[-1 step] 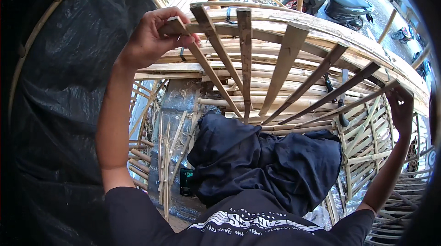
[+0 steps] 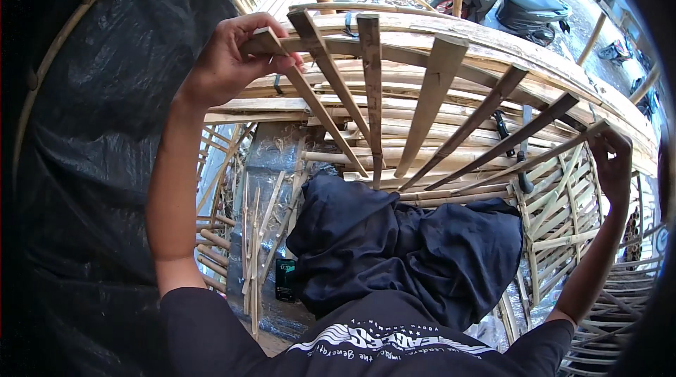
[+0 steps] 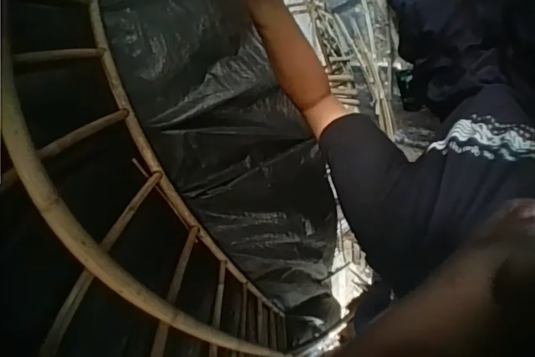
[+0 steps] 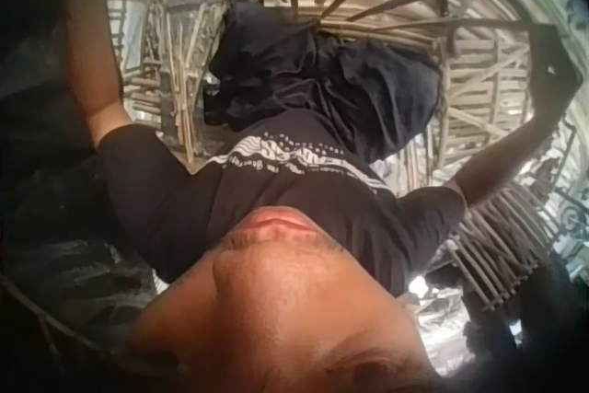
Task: The person weaves thin bamboo strips into a lattice structure, using a hammer to secure pieces and a large knife to trim them.
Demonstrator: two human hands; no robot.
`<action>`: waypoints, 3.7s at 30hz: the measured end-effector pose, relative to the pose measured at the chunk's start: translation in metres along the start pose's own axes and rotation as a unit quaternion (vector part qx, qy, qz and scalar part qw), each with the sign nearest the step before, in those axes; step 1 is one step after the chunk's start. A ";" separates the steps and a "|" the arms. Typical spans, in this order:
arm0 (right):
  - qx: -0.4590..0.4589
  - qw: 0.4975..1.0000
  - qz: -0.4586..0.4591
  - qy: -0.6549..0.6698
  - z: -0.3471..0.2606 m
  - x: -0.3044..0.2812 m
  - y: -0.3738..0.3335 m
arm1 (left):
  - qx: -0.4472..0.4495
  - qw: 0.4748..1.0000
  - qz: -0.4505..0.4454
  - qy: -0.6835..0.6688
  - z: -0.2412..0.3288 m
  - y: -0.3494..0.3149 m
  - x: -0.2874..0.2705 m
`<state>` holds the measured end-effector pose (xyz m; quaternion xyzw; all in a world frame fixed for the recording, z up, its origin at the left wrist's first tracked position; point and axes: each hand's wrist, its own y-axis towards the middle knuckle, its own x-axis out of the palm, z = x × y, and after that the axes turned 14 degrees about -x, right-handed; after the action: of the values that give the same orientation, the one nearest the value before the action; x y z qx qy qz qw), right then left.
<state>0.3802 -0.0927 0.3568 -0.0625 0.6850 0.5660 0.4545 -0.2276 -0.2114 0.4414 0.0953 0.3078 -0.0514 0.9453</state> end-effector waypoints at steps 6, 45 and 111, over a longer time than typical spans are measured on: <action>-0.041 0.998 -0.038 -0.033 -0.046 0.004 0.029 | 0.000 1.000 0.021 -0.008 -0.004 0.003 0.003; 0.091 0.995 -0.033 0.033 -0.073 0.002 0.057 | 0.073 0.902 -0.106 0.412 0.092 0.036 0.064; 0.102 0.589 0.099 0.796 -0.198 0.219 0.010 | -0.071 0.910 0.011 0.409 0.225 0.039 -0.017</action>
<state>0.1383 -0.1606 0.2016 -0.3735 0.8287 0.2589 -0.3268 -0.1067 -0.2208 0.6360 0.0436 0.6689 0.0242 0.7417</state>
